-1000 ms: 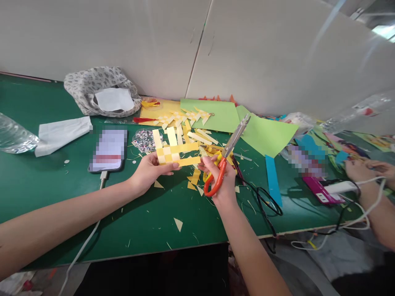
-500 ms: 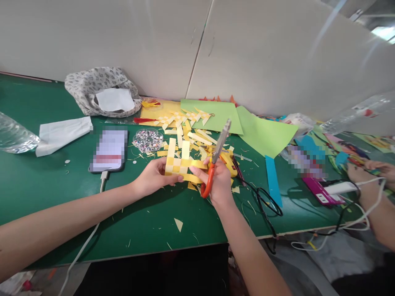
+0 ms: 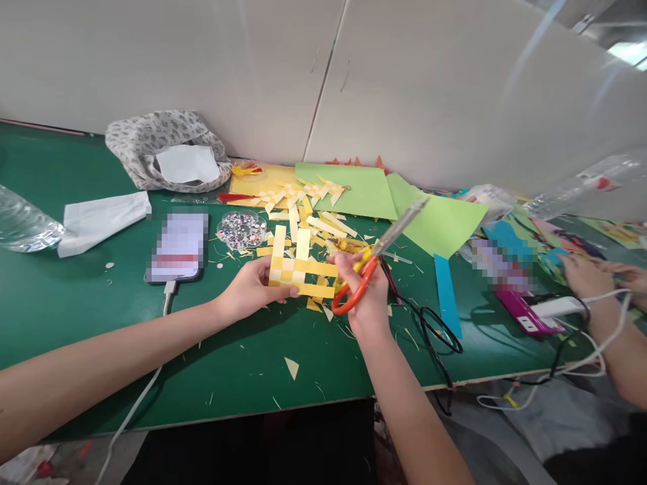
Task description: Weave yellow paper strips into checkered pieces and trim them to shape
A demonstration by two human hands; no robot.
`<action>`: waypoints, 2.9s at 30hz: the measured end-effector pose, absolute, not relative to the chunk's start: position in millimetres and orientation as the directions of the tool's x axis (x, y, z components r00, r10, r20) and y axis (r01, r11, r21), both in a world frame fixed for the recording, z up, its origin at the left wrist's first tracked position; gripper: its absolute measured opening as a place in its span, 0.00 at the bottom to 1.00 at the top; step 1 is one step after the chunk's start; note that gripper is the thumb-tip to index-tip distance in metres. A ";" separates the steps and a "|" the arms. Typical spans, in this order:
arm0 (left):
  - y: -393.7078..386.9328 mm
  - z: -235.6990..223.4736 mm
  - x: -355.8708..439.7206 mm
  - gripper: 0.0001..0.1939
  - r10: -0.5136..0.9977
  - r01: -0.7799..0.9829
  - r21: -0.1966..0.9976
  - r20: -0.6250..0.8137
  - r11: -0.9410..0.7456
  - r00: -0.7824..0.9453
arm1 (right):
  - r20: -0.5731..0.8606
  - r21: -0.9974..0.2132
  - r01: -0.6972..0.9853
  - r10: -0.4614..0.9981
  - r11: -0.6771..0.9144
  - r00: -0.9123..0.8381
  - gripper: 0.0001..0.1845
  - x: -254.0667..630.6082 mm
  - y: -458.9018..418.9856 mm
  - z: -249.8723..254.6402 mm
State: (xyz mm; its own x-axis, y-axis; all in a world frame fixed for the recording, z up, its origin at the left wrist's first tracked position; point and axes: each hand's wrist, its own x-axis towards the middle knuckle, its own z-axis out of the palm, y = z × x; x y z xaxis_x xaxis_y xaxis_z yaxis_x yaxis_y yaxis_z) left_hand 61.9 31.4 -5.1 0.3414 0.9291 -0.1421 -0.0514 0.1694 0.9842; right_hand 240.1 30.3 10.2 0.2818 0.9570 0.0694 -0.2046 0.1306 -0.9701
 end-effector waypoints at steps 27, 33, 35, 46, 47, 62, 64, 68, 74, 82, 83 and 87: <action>29.9 -1.8 61.2 0.17 0.921 -0.093 0.970 -0.178 0.223 0.347 | 0.106 -0.972 -0.138 0.881 0.190 0.460 0.17 241.1 28.9 10.9; 29.6 -2.7 60.0 0.16 0.919 0.064 0.989 -0.146 0.131 0.367 | 0.018 -0.999 -0.038 0.998 0.021 0.061 0.20 229.7 23.2 5.0; 29.6 -3.2 59.4 0.16 0.914 0.090 0.988 -0.153 0.128 0.377 | 0.056 -0.998 -0.014 0.994 0.057 0.094 0.20 229.5 22.5 3.2; 29.6 -1.3 60.4 0.14 0.908 0.029 0.984 -0.172 0.175 0.383 | 0.195 -0.966 -0.057 0.857 0.252 0.478 0.17 240.4 28.2 7.7; 29.8 -1.8 60.3 0.15 0.907 0.035 0.985 -0.172 0.172 0.384 | 0.198 -0.966 -0.051 0.853 0.253 0.483 0.17 240.2 28.0 8.0; 30.8 -2.9 59.0 0.13 0.943 -0.097 0.981 -0.132 0.169 0.307 | 0.117 -0.981 -0.115 0.954 0.154 0.277 0.19 235.8 24.9 9.1; 34.0 -2.1 58.6 0.14 0.966 -0.243 0.948 -0.157 0.206 0.205 | 0.068 -0.986 -0.132 0.973 0.099 0.220 0.19 235.8 24.0 11.4; 40.1 -1.3 55.4 0.14 0.964 -0.442 0.857 -0.222 0.266 0.148 | -0.039 -0.991 -0.130 0.998 -0.032 0.054 0.19 232.5 21.5 14.9; 38.4 -0.4 51.0 0.20 0.927 -0.534 0.779 -0.157 0.329 0.342 | -0.030 -0.978 -0.207 0.979 0.012 0.200 0.18 232.4 25.2 11.1; 30.7 -1.9 59.6 0.16 0.894 -0.262 0.950 -0.034 0.167 0.447 | 0.007 -0.989 -0.149 0.999 0.013 0.040 0.20 228.0 20.6 9.0; 30.7 -2.9 60.1 0.13 0.905 -0.248 0.957 -0.037 0.154 0.423 | -0.002 -0.992 -0.130 1.000 -0.001 0.007 0.20 226.7 19.5 10.1; 31.6 -5.7 60.3 0.08 0.936 -0.251 0.954 -0.071 0.165 0.344 | -0.021 -0.999 -0.037 0.997 -0.023 -0.071 0.21 225.4 18.1 10.5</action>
State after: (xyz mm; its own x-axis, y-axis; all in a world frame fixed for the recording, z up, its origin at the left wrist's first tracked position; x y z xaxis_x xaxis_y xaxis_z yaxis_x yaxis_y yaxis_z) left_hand 60.3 31.6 -5.7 0.3443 0.9362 -0.0711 -0.2513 0.1649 0.9538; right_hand 225.4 18.1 10.5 -0.0707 0.9973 -0.0205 -0.0369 -0.0232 -0.9991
